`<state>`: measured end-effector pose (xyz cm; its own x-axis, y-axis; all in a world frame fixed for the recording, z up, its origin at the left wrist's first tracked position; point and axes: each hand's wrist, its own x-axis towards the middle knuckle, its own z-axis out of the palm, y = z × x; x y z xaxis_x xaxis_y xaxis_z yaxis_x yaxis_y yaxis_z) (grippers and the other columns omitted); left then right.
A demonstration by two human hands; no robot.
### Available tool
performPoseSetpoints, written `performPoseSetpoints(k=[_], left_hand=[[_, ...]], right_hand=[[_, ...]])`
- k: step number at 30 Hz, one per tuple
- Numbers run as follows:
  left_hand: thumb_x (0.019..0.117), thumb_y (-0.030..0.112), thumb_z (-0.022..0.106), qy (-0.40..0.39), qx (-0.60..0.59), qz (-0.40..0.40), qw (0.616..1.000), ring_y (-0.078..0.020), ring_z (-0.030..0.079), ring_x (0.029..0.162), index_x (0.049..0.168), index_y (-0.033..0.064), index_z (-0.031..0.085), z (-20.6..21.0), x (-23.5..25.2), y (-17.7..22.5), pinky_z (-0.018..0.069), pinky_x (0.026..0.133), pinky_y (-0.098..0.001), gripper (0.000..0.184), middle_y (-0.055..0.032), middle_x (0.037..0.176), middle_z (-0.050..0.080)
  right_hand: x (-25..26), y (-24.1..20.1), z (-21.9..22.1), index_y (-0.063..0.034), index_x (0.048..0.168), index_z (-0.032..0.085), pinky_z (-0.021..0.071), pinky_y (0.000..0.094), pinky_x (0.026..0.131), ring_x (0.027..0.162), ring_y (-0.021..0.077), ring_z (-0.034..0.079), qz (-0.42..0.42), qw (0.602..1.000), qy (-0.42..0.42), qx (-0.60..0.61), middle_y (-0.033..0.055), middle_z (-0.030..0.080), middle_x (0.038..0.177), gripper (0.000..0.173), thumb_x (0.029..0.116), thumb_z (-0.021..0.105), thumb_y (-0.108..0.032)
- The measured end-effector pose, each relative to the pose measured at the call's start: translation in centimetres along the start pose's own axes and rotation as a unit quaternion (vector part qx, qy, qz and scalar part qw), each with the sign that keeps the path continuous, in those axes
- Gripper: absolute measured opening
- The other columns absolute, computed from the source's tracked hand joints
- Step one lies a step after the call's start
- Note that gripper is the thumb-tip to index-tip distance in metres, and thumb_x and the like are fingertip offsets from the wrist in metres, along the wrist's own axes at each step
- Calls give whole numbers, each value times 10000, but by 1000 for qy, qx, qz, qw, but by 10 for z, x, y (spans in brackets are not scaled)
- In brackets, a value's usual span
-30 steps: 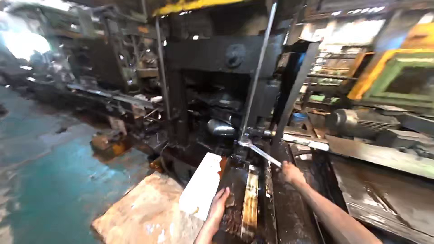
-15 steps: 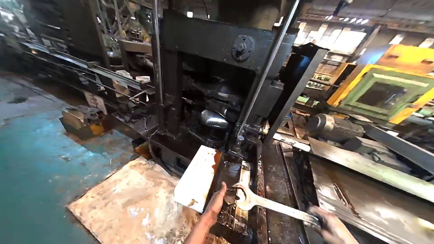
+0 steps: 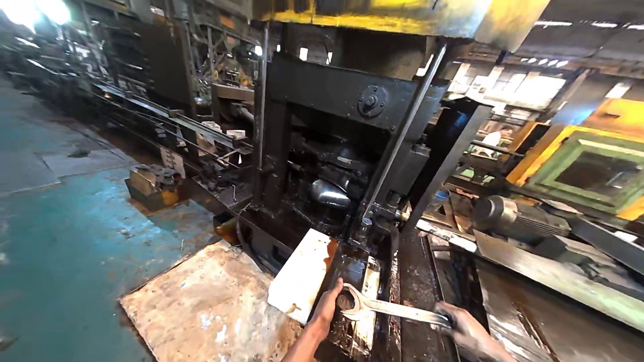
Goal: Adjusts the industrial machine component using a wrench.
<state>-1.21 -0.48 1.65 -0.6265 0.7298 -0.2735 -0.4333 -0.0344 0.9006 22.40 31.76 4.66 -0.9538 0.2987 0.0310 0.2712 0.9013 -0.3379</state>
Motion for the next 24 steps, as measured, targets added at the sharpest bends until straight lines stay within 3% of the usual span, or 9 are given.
performPoseSetpoints(k=[5,8,11,13,15,19,20,22,24], left_hand=[[1103,443,409,11,10,11,1000,-251,609,1257,1349,-3,605,1,3,-12,490,1072,-462,545,-183,1339,644],[1093,358,471,37,29,29,998,-247,628,1211,1271,-15,657,3,6,-14,495,1055,-453,454,-186,1273,672],[1076,326,517,51,56,37,996,-242,631,1193,1223,-13,687,4,9,-16,486,1057,-450,406,-180,1244,684],[1067,311,537,62,68,41,995,-245,650,1129,1158,-18,706,4,12,-15,502,1017,-454,381,-180,1177,700],[1067,308,534,65,73,44,994,-251,654,1101,1124,-26,713,3,14,-13,503,1004,-463,382,-185,1146,703],[1082,306,509,84,141,52,985,-268,666,1073,1138,-29,705,2,13,-11,514,987,-477,392,-195,1117,707],[1081,319,519,108,214,50,970,-293,664,1098,1182,-12,693,6,8,-5,507,1000,-498,387,-201,1137,704],[1039,348,582,148,412,75,896,-331,645,1209,1341,33,620,27,-12,15,492,1060,-512,438,-197,1241,686],[949,424,688,100,538,116,829,-388,528,1357,1459,23,532,58,-27,28,411,1157,-519,668,-242,1403,586]], right_hand=[[13,5,-9,-30,1055,704,524,608,886,994,374,678,4,999,-41,-9,185,700,1070,266,839,780,-166],[14,10,-1,-30,1048,703,530,600,865,965,369,681,-2,999,-44,-3,180,700,1047,275,842,788,-191],[-3,0,5,-32,1037,704,533,598,849,949,365,683,15,1000,-28,0,177,701,1033,279,841,789,-212],[-22,-19,5,-22,1079,707,527,644,844,989,418,686,50,998,-10,-22,209,704,1093,304,849,786,-204],[-31,-36,5,-61,1131,705,525,670,833,1038,428,689,89,994,3,-59,195,704,1160,349,873,777,-285],[-30,-45,6,-82,1139,697,531,641,834,1031,394,689,128,990,-2,-63,176,705,1140,530,859,756,-528],[-31,-47,6,-82,1145,696,530,637,838,1036,393,690,133,989,-3,-65,177,705,1143,572,867,730,-581],[-31,-52,5,-92,1148,688,529,626,834,1037,387,691,147,986,-5,-76,168,705,1150,592,894,673,-626],[-31,-59,3,-96,1164,681,525,629,842,1050,391,689,170,982,-19,-78,171,701,1171,585,907,659,-621]])
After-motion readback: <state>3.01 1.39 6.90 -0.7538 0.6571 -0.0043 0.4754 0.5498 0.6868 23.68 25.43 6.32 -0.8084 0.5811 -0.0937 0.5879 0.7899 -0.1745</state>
